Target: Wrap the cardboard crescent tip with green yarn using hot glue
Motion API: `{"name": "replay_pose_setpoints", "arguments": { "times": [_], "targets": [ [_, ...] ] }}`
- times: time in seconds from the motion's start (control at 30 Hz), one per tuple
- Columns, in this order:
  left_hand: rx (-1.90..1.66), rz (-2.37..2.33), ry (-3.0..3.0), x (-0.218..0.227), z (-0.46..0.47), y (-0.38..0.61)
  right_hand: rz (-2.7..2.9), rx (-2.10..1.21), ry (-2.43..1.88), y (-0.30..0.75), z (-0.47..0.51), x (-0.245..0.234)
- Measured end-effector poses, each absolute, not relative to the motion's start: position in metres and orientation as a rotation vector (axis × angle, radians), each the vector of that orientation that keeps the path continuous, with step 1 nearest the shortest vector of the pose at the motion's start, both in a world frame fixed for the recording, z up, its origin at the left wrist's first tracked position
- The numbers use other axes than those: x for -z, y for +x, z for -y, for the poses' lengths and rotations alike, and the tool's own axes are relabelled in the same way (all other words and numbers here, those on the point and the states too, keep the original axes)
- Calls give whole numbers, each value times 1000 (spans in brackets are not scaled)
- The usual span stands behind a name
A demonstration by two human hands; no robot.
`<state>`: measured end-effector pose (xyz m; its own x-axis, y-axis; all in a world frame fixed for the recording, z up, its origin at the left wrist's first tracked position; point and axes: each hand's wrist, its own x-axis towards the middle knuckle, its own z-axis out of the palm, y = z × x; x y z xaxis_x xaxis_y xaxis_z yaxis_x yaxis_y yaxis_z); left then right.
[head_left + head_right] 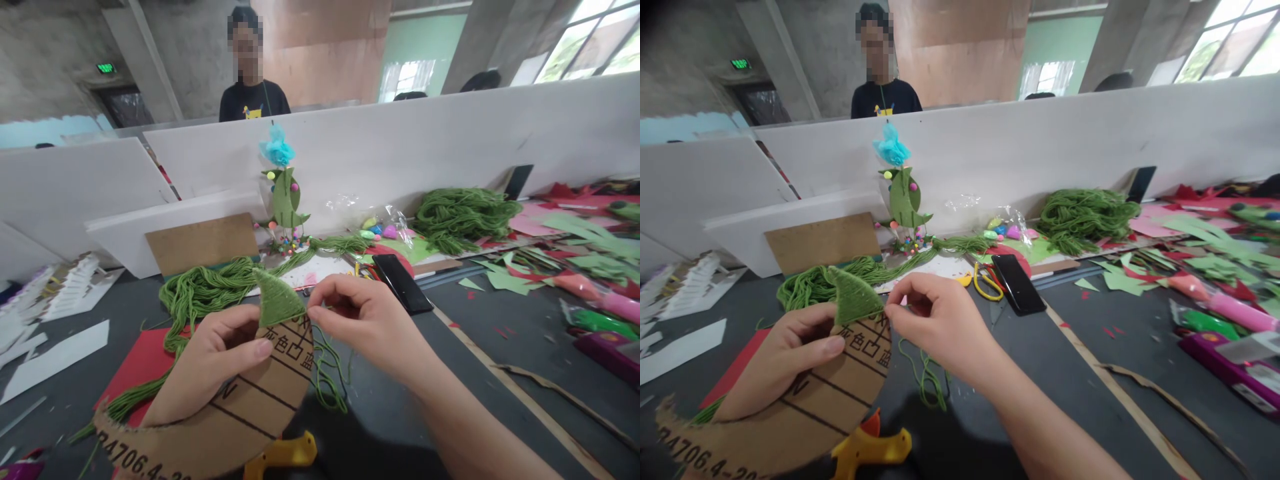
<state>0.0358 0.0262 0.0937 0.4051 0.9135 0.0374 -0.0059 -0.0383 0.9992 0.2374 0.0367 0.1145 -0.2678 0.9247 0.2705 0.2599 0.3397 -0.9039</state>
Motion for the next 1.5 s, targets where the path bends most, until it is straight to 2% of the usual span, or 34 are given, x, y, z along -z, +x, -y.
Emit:
{"name": "replay_pose_setpoints", "arguments": {
  "times": [0.2,0.83,1.17,1.5],
  "targets": [
    [-917,-878,1406,-93,-28,37,1735,-830,-1082,238,-33,-116],
    [-922,-836,1427,-98,-24,35,1817,-902,-1024,242,-34,-118],
    [-894,-790,1374,-93,-25,36,1723,-1255,-965,246,-46,-113],
    [-875,-777,1294,-89,-27,35,1705,-1365,-991,244,-48,-110]
  ]
}}
